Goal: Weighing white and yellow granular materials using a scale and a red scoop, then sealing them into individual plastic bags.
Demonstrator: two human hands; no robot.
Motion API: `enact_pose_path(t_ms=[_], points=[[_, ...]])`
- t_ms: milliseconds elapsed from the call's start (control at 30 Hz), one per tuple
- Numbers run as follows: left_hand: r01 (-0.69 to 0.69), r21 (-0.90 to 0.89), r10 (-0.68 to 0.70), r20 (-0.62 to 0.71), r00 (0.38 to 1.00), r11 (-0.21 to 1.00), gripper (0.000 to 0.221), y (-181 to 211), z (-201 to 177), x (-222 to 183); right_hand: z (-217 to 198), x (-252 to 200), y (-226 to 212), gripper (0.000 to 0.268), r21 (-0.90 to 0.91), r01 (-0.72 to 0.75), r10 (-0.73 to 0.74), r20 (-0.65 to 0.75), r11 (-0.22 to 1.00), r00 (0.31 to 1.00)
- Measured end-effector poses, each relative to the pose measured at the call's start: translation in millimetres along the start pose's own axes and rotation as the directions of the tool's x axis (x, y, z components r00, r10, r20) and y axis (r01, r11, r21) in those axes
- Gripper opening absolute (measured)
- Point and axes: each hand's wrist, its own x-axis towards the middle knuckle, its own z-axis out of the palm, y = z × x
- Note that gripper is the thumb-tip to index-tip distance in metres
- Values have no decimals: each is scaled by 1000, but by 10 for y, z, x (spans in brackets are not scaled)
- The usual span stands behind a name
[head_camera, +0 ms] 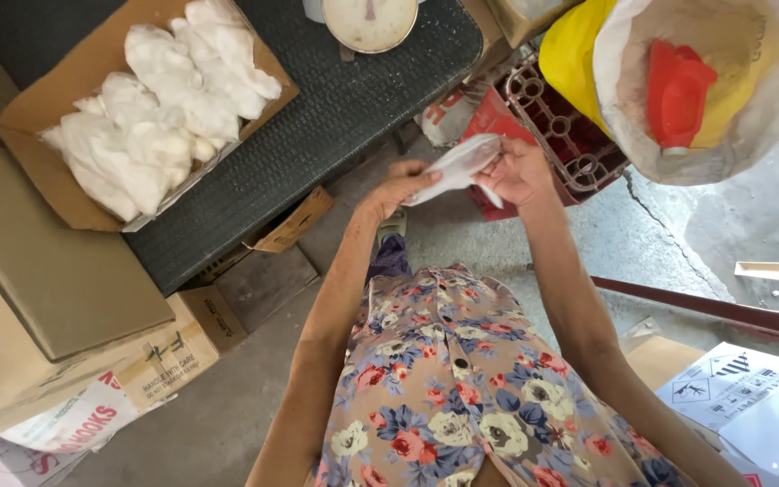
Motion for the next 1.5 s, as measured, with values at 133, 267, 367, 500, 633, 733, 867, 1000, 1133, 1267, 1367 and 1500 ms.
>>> enact_pose_path(t_ms=[133,267,367,500,633,733,867,1000,1133,1267,1367,1500], points=[[42,85,-40,-21,999,996,37,-50,71,136,-197,9,-6,36,80,28,-32,56,996,998],[31,-673,-49,-8,999,739,23,-263,-38,452,-678,-19,45,30,-97,69,-51,179,993,983],[-75,-880,179,11,984,469,17,-346,31,734,-792,7,119,22,-341,91,11,287,936,958],[-86,-906,140,-30,990,414,11,-387,228,1094,-518,-71,177,22,-816,79,-104,24,573,994],[-205,-852,158,-145,977,482,15,-230,135,894,-174,-108,61,23,-528,21,26,81,849,996],[-176,-669,77,-174,982,723,32,-131,118,508,198,-188,-39,40,-250,-80,76,-26,965,997],[-19,-95,19,-5,1000,995,53,65,214,124,-18,159,-217,38,-124,5,5,82,992,997],[-12,-94,-2,-147,989,995,56,-294,206,503,-165,294,-326,36,-90,36,-28,85,995,996],[-76,-451,58,-54,997,889,39,-485,-63,765,126,-90,-284,40,-49,56,-48,143,997,989],[-91,-803,42,-82,996,589,23,-298,-194,957,89,-187,-197,51,-320,302,-207,299,898,932],[-95,-809,63,-72,995,580,23,1,-167,956,89,-140,-116,45,-683,472,-251,403,557,880],[-121,-656,154,-8,988,745,26,406,59,805,321,-86,-85,73,-865,202,-511,443,-459,736]])
